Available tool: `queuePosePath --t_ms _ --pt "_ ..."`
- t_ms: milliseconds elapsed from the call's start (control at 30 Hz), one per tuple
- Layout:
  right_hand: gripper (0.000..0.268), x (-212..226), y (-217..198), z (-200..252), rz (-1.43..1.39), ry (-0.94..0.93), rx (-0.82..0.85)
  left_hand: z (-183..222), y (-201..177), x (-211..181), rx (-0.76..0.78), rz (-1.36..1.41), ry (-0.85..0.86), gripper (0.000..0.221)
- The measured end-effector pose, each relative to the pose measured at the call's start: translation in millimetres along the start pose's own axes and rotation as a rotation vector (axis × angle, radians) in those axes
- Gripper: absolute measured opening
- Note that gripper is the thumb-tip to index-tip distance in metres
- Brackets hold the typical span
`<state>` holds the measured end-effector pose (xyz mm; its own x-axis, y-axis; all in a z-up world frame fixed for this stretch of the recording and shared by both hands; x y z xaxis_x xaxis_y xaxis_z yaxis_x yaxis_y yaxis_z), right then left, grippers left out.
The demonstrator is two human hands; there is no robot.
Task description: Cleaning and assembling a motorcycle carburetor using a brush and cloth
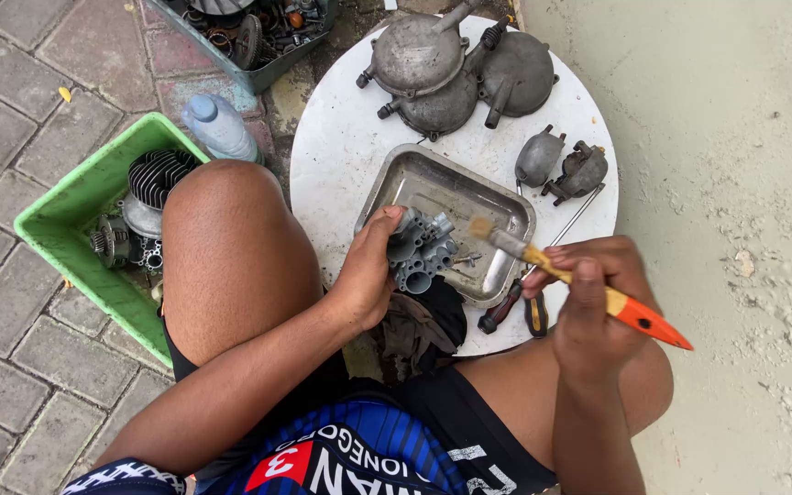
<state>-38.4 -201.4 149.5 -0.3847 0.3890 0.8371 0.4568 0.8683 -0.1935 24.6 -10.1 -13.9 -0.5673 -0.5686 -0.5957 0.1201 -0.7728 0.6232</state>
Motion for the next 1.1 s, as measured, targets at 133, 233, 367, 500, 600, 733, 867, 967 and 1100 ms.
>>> queuePosePath --t_ms 133,233,367,500,600,733,867,967,1100 --pt "0.011 -13.0 -1.6 -15.6 0.165 -0.055 0.163 3.3 6.7 -9.0 -0.084 0.093 -0.080 0.031" --pt "0.016 -48.2 13.1 -1.0 0.364 0.075 0.325 2.1 -2.0 -1.1 -0.081 0.105 -0.125 0.035" --pt "0.030 -90.2 17.8 32.5 0.582 0.146 0.593 -4.1 -0.6 2.5 -0.042 0.126 -0.152 0.033" --pt "0.040 -91.5 17.8 48.5 0.891 -0.026 0.790 4.8 3.2 -4.5 -0.063 0.226 -0.189 0.031" --pt "0.041 -149.5 -1.4 82.5 1.039 -0.198 0.833 8.2 9.4 -11.4 -0.029 0.231 -0.173 0.032" --pt "0.046 -136.2 -2.7 83.6 1.081 -0.158 0.837 25.7 27.6 -24.0 -0.043 0.278 -0.234 0.035" --pt "0.031 -105.8 -3.7 83.3 1.016 -0.008 0.692 18.7 12.9 -9.0 -0.046 0.311 -0.232 0.034" --pt "0.029 -88.8 4.3 99.2 0.935 0.092 0.663 28.2 19.5 -19.7 -0.046 0.328 -0.220 0.032" --pt "0.053 -63.6 22.5 108.6 0.925 0.140 0.748 26.4 10.0 -14.1 -0.044 0.346 -0.213 0.032"
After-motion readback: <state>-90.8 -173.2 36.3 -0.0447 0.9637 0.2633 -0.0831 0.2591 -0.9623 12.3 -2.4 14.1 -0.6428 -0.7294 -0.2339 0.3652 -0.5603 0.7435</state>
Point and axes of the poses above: each hand's wrist, its own z-axis away from the middle knuckle, its own y-axis out of the palm, x = y × z, the point moved 3 cm from there along -z, towards the middle knuckle, and after that the axes turned 4 degrees about -x, right-handed, at the moved point
